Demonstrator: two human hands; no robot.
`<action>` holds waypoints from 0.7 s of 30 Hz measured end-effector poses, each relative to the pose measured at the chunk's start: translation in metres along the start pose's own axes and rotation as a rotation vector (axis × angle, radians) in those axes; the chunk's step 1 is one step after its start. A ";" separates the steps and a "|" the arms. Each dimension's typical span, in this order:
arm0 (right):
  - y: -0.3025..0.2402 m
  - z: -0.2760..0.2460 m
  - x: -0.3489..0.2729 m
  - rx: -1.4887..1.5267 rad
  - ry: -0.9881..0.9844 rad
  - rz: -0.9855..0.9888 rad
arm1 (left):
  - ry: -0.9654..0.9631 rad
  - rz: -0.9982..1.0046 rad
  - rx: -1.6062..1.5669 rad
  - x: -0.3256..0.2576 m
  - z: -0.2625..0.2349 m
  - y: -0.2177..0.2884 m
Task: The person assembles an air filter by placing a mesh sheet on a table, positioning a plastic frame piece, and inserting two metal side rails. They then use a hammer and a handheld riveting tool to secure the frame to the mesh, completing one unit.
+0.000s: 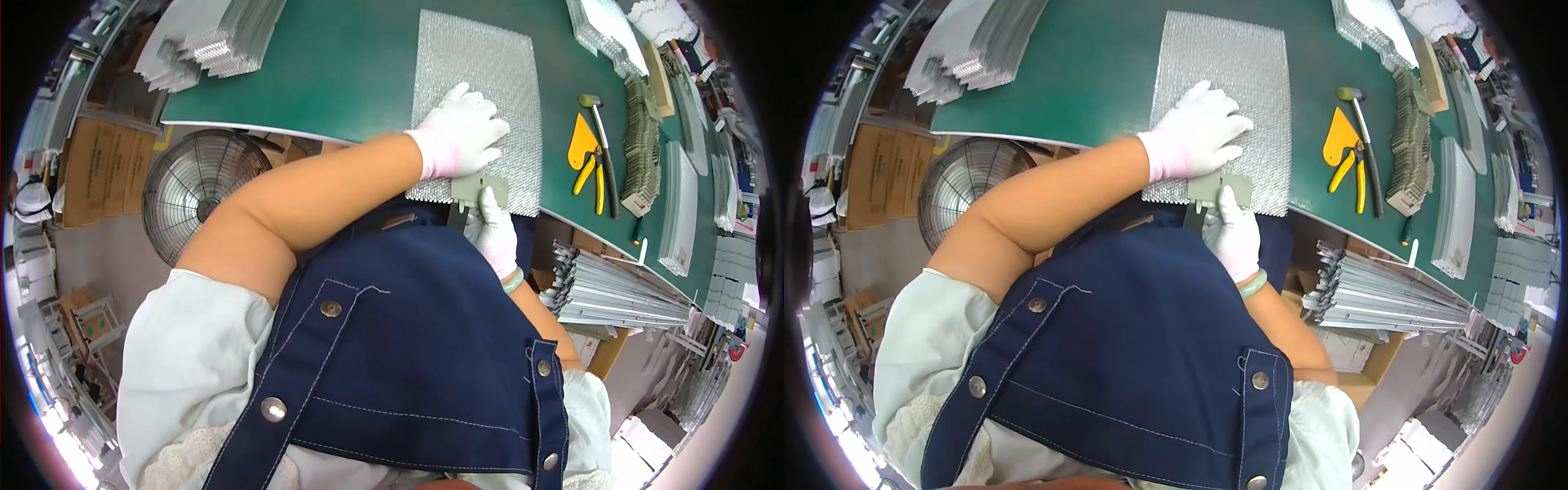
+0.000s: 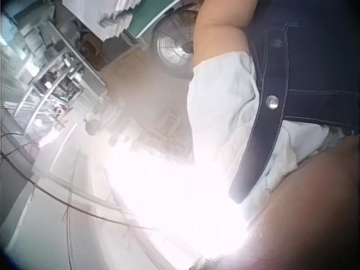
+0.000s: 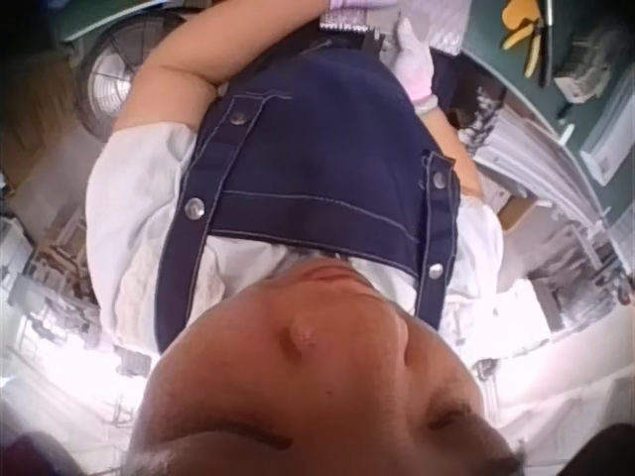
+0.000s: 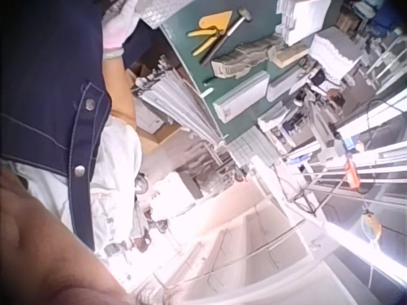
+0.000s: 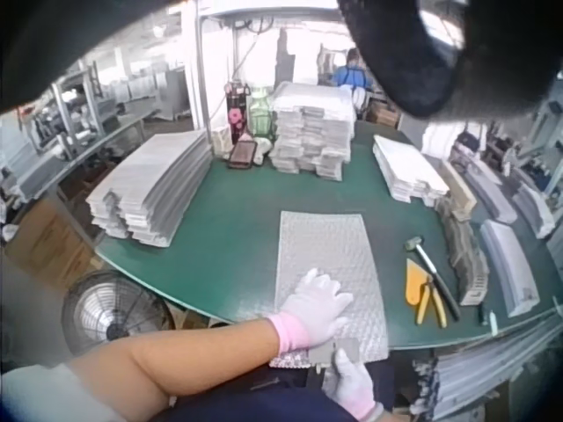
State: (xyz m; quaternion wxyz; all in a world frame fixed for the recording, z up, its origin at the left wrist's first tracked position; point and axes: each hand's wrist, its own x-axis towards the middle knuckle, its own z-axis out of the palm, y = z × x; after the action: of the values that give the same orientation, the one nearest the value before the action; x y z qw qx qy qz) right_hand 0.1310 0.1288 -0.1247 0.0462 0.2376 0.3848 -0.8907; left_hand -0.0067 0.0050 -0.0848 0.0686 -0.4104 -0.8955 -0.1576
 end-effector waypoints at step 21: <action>-0.091 0.006 0.063 -1.865 0.252 -0.852 | 0.202 -0.612 -0.809 -0.006 -0.035 -0.048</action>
State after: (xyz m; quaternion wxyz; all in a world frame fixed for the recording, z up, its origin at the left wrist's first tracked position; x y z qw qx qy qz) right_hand 0.0489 0.1945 -0.0891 -0.1478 0.0429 0.9767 -0.1496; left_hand -0.0389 -0.0406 -0.0641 -0.0585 -0.1059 -0.8309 -0.5431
